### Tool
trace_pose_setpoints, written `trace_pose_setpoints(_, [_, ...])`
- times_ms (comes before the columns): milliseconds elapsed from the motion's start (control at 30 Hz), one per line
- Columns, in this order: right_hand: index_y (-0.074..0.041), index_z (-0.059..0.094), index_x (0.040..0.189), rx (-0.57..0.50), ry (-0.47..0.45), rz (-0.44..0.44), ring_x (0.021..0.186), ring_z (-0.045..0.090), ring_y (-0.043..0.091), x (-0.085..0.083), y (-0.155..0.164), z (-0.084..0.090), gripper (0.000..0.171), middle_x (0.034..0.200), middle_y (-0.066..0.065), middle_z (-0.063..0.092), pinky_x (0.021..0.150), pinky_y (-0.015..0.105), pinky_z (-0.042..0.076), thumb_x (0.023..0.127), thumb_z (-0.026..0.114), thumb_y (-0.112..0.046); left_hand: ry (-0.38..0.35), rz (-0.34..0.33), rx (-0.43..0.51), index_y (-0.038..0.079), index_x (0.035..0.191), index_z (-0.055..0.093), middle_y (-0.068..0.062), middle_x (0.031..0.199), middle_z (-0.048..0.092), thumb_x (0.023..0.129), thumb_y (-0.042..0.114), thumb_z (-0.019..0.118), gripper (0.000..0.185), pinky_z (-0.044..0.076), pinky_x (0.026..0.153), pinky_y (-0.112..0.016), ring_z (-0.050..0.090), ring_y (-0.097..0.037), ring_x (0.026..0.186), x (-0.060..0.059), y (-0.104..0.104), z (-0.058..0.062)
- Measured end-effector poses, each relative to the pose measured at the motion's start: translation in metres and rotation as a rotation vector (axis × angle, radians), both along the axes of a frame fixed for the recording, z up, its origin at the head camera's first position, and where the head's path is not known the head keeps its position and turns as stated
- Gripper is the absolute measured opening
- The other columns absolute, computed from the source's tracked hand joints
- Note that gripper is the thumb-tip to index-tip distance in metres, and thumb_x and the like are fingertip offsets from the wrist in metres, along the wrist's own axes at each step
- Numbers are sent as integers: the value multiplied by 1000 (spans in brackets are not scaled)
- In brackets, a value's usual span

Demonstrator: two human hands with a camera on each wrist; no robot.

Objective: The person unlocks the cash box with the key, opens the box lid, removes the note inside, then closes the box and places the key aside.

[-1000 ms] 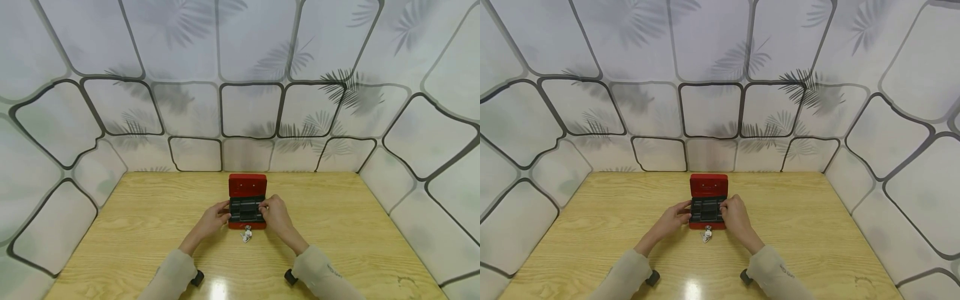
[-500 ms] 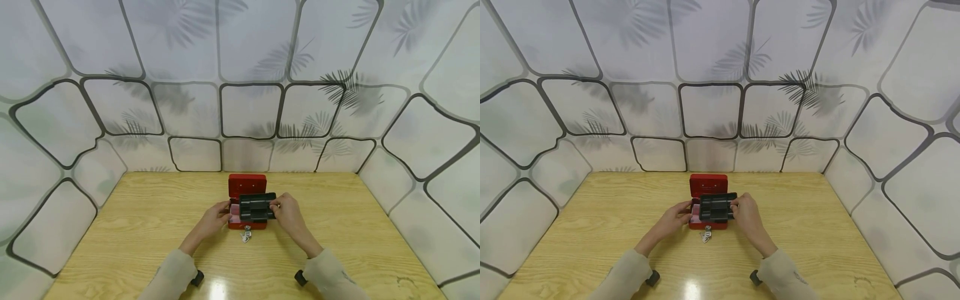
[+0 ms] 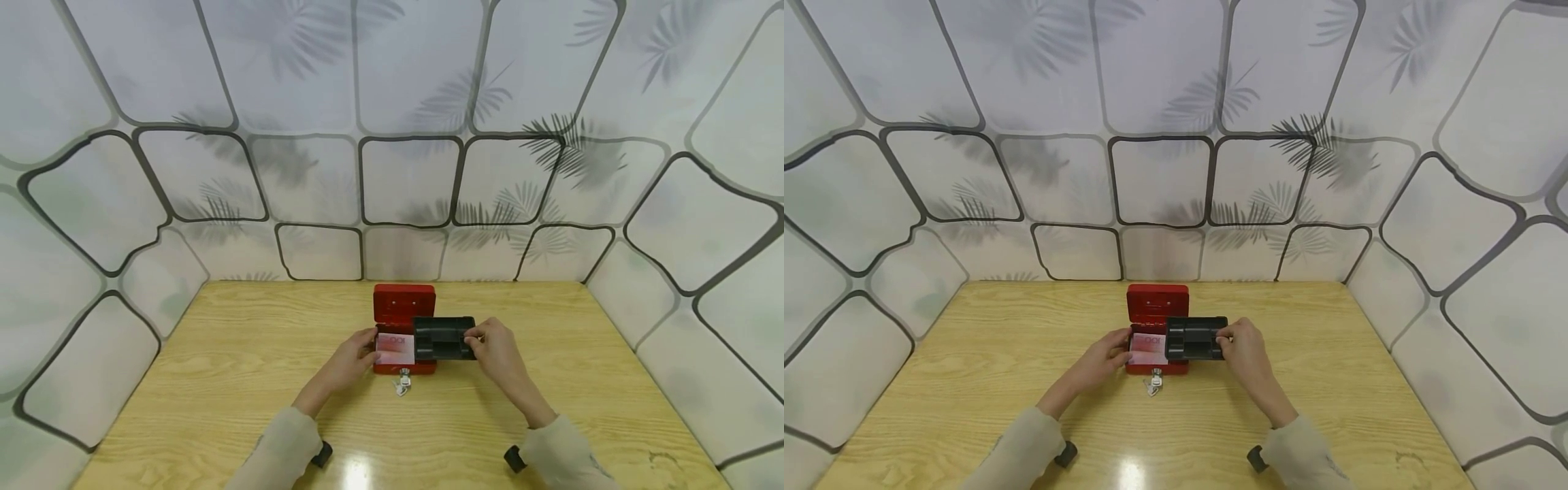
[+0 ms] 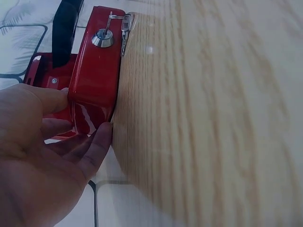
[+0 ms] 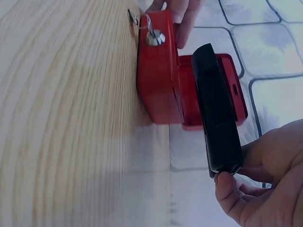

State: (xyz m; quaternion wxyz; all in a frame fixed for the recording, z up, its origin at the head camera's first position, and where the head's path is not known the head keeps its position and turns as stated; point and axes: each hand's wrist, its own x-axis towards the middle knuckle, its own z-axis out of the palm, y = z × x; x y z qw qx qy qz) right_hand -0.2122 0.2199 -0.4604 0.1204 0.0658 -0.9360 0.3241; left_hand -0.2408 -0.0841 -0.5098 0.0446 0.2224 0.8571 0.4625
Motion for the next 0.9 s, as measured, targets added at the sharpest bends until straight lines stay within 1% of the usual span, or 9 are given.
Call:
trace_pose_setpoints(100, [2,79,97,6,-13,-10,77,59,21,3,8,1,7,98,14,64,59,29,49,94,73,0,11,-4,-25,-16,150,40,-34,151,43,103,2,61,54,40,113,-55,49,-45,136,0,0,1])
trace_pose_setpoints(233, [3,79,99,8,-28,-16,75,58,21,6,19,4,8,101,16,64,57,28,47,95,72,-1,8,-4,-45,-16,150,39,-33,154,40,103,3,61,55,36,116,-55,42,-46,142,0,0,3])
trace_pose_setpoints(400, [3,78,101,16,-49,-32,74,57,20,7,36,6,11,102,16,63,56,27,46,97,70,-2,17,-23,-76,-16,151,37,-34,156,37,104,3,59,55,33,117,-56,38,-47,144,-1,-1,3])
trace_pose_setpoints(500, [4,78,103,20,-59,-44,74,57,21,7,46,7,12,104,18,63,56,28,45,98,70,-3,30,-36,-112,-16,151,36,-34,156,36,105,4,57,55,33,117,-55,37,-47,145,-1,-1,3])
trace_pose_setpoints(667, [5,78,103,26,-44,-54,76,58,24,3,62,9,13,108,24,63,57,30,45,98,70,-4,25,-40,-182,-15,153,33,-32,159,33,107,6,55,55,33,118,-53,35,-44,147,-1,1,4])
trace_pose_setpoints(767, [5,78,103,28,-28,-63,78,59,26,-1,70,8,13,108,25,64,59,31,46,98,70,-5,29,-46,-208,-15,154,32,-32,159,32,108,8,53,55,32,119,-53,35,-43,147,0,1,6])
trace_pose_setpoints(900, [6,78,104,19,-22,-64,76,60,26,-9,79,6,14,108,28,65,58,30,47,99,68,-4,55,-62,-220,-16,153,32,-34,158,32,108,7,53,55,32,118,-54,36,-45,146,2,0,7])
